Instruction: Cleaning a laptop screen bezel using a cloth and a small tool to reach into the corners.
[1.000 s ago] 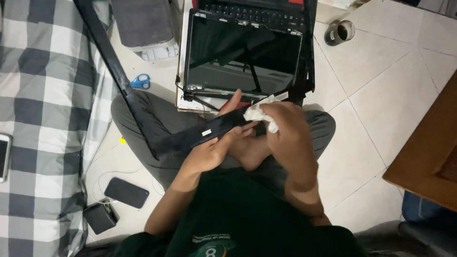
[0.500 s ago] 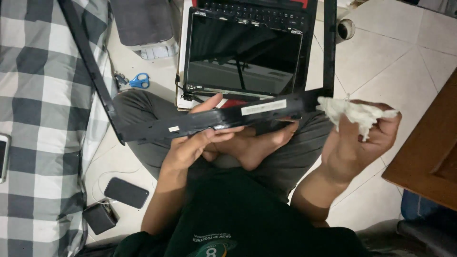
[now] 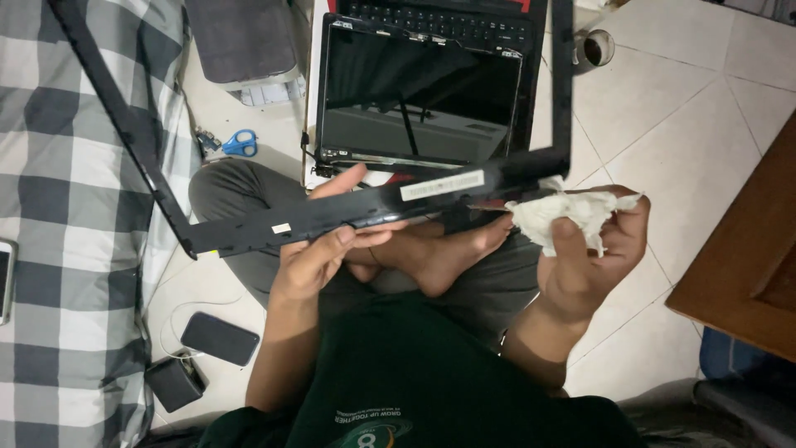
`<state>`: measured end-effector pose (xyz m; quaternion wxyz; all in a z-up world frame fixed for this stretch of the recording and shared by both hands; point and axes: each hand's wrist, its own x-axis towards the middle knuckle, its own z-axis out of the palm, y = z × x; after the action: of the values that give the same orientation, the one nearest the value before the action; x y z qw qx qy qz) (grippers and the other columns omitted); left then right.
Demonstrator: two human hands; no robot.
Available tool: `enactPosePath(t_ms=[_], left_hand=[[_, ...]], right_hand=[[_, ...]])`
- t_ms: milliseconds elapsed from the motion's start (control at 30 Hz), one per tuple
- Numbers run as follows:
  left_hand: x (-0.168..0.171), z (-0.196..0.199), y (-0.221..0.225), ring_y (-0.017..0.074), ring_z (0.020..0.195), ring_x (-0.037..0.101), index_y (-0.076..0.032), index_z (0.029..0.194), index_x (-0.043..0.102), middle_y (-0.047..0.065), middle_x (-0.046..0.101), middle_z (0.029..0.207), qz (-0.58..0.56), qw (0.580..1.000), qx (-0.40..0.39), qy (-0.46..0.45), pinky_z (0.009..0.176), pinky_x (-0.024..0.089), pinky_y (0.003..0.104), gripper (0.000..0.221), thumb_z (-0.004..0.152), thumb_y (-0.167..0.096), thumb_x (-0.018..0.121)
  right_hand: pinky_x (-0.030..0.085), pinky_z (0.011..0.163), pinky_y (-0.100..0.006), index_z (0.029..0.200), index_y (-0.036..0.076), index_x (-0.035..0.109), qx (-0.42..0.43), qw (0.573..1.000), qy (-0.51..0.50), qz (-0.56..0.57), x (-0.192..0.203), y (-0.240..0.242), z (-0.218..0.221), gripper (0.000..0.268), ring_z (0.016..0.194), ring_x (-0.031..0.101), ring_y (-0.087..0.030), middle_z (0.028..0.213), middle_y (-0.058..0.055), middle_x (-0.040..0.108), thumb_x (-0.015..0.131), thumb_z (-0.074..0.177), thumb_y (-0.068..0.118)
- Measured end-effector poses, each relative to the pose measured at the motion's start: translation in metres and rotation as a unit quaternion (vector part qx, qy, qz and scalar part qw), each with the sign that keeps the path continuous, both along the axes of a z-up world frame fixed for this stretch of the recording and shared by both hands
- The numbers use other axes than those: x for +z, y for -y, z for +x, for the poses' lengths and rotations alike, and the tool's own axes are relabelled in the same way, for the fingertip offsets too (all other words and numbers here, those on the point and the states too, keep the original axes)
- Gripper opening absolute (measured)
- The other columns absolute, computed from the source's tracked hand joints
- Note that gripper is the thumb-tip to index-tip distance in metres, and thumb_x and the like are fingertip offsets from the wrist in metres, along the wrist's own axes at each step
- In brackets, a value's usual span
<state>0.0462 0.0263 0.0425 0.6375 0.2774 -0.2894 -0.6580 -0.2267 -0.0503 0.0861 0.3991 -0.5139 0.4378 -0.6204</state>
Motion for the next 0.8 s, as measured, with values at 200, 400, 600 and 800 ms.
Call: enactPosePath(t_ms=[200, 400, 600, 800], left_hand=[[-0.019, 0.016, 0.003, 0.0389, 0.108, 0.073, 0.006, 0.157, 0.034, 0.028, 0.06, 0.138, -0.072, 0.991, 0.093, 0.058, 0.103, 0.064, 0.043, 0.065, 0.102, -0.012, 0.064], [-0.039, 0.051, 0.001, 0.0304, 0.098, 0.071, -0.001, 0.15, 0.049, 0.015, 0.063, 0.135, -0.12, 0.952, 0.227, 0.164, 0.1, 0.061, 0.041, 0.054, 0.102, -0.021, 0.066], [-0.057, 0.068, -0.006, 0.0197, 0.101, 0.063, 0.0, 0.144, 0.052, 0.011, 0.061, 0.118, -0.054, 0.953, 0.263, 0.139, 0.09, 0.058, 0.031, 0.058, 0.092, -0.021, 0.064], [-0.089, 0.036, 0.008, 0.0302, 0.096, 0.072, 0.008, 0.14, 0.048, 0.025, 0.069, 0.11, -0.058, 0.975, 0.214, -0.014, 0.081, 0.062, 0.04, 0.068, 0.076, -0.01, 0.06]], right_hand=[[0.053, 0.085, -0.028, 0.125, 0.01, 0.052, 0.032, 0.999, 0.025, -0.018, -0.015, 0.015, -0.027, 0.038, 0.094, 0.059, -0.012, 0.113, -0.002, 0.059, 0.068, 0.094, -0.004], [0.05, 0.09, -0.026, 0.113, 0.01, 0.057, -0.093, 0.954, -0.268, 0.1, -0.063, 0.064, -0.113, 0.015, 0.1, 0.059, -0.013, 0.104, -0.001, 0.061, 0.069, 0.106, 0.005], [0.05, 0.083, -0.048, 0.13, 0.004, 0.06, -0.145, 0.738, -0.526, 0.397, -0.222, 0.057, -0.273, 0.047, 0.107, 0.061, -0.031, 0.123, -0.013, 0.065, 0.07, 0.098, 0.038], [0.055, 0.093, -0.055, 0.147, 0.003, 0.053, -0.151, 0.736, -0.509, 0.419, -0.334, 0.013, -0.324, 0.073, 0.119, 0.063, -0.048, 0.128, -0.033, 0.064, 0.085, 0.087, 0.027]])
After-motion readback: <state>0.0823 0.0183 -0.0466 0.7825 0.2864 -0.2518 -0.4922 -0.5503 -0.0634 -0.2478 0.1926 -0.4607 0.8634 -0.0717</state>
